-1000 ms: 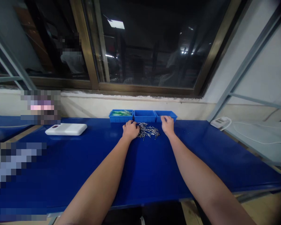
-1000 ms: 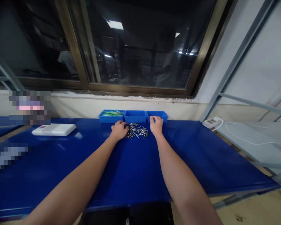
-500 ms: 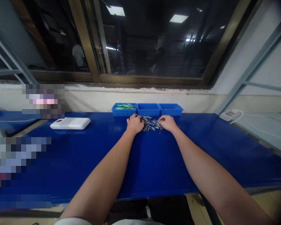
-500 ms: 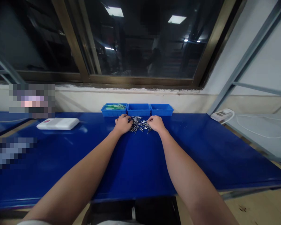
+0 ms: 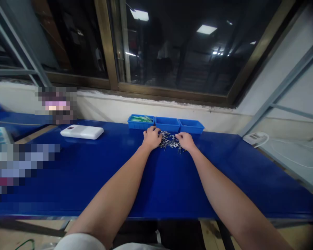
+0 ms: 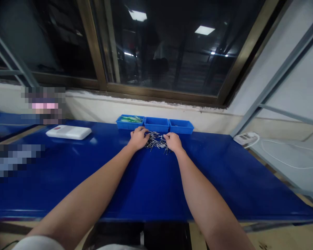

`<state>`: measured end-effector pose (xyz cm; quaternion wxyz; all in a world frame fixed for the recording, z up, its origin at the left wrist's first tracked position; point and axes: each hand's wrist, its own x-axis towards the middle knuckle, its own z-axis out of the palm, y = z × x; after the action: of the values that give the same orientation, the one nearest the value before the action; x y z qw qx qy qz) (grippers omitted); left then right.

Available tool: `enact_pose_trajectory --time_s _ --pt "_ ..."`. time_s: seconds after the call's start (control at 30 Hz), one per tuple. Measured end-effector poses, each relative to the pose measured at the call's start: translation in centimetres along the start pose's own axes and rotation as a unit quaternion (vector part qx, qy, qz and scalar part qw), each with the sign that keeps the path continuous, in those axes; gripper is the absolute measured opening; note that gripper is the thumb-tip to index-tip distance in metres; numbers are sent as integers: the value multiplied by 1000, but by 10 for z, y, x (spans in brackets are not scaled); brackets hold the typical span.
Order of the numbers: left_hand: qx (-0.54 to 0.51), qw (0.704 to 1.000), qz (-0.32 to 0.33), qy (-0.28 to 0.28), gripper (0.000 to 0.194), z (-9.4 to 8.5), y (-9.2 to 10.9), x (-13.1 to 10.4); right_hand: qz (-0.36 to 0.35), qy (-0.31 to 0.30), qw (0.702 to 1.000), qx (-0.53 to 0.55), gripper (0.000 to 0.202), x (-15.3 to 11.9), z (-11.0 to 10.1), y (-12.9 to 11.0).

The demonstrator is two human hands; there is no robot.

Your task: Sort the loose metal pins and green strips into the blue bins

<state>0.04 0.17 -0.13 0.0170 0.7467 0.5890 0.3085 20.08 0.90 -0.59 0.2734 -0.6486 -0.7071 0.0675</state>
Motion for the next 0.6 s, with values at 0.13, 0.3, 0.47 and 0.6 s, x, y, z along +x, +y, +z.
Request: enact_pose_trajectory --time_s 0.13,0.3,0.47,0.6 --pt "2 995 102 3 31 -2 8 -3 -40 30 999 -5 33 1 2 -2" --pt "11 986 168 -16 30 -3 15 -6 -61 49 997 -20 36 -2 2 -10" --pt "-3 983 185 -14 25 -6 13 -5 -105 50 993 10 43 -4 -1 -18" --pt "-8 981 195 -8 25 -7 14 -3 -121 54 990 50 46 -7 -3 -23"
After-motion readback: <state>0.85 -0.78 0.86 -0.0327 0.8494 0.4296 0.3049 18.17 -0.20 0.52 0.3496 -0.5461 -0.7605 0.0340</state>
